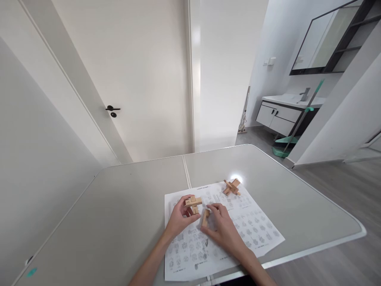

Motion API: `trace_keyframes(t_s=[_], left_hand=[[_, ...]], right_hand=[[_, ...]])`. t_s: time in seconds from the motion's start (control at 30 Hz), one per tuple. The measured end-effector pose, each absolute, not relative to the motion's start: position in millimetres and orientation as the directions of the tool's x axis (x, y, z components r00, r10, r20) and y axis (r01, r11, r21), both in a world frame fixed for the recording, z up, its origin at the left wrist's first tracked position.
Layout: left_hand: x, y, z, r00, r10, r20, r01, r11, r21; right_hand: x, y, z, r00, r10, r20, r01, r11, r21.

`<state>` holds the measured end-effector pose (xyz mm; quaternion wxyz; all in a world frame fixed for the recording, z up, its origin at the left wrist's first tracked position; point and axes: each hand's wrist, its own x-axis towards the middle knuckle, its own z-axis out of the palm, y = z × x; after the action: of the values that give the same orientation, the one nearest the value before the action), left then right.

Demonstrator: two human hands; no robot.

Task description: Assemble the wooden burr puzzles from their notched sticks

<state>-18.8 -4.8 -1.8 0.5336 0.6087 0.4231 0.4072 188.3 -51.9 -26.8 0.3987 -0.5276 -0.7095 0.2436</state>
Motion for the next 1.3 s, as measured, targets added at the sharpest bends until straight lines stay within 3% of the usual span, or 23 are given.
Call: trace_keyframes(t_s=[0.13,0.37,0.43,0.53,0.63,0.73,0.9,1.1,1.2,1.3], left_hand=[[-18,-7,-2,0.324,0.945,0.043,0.092,-0.076,0.993],[-16,-7,1,0.320,0.946,0.046,0.088,-0.078,0.993],[-16,-7,2,0.316,0.947,0.053,0.084,-0.084,0.993],[-16,-8,2,0.321,0.946,0.052,0.080,-0.082,0.993],[-17,-9,2,0.323,0.946,0.041,0.100,-0.077,0.992],[-18,-9,1,0.315,0.948,0.052,0.121,-0.094,0.988],[-17,-8,0,0.298,0.952,0.070,0.108,-0.106,0.988],[-15,-8,1,0.266,0.962,0.063,0.118,-0.097,0.988],[-14,-8,1,0.225,0.972,0.068,0.104,-0.093,0.990],[-13,-9,3,0.221,0.974,0.052,0.111,-0.078,0.991]], right_hand=[[183,-50,-24,-0.144,0.943,0.299,0.572,0.326,-0.753],[184,-49,-8,-0.079,0.991,0.106,0.446,0.130,-0.886],[185,-47,-3,-0.079,0.993,0.089,0.323,0.110,-0.940],[185,-45,5,-0.106,0.994,-0.015,0.009,-0.014,-1.000],[186,-44,10,-0.192,0.971,-0.144,-0.292,-0.197,-0.936],[186,-43,8,-0.264,0.931,-0.252,-0.439,-0.349,-0.828],[187,-42,-2,-0.314,0.865,-0.392,-0.330,-0.486,-0.809],[190,-40,-4,-0.309,0.908,-0.285,-0.208,-0.357,-0.911],[194,-42,8,-0.288,0.910,-0.299,-0.217,-0.366,-0.905],[196,-45,22,-0.397,0.874,-0.281,-0.266,-0.402,-0.876]])
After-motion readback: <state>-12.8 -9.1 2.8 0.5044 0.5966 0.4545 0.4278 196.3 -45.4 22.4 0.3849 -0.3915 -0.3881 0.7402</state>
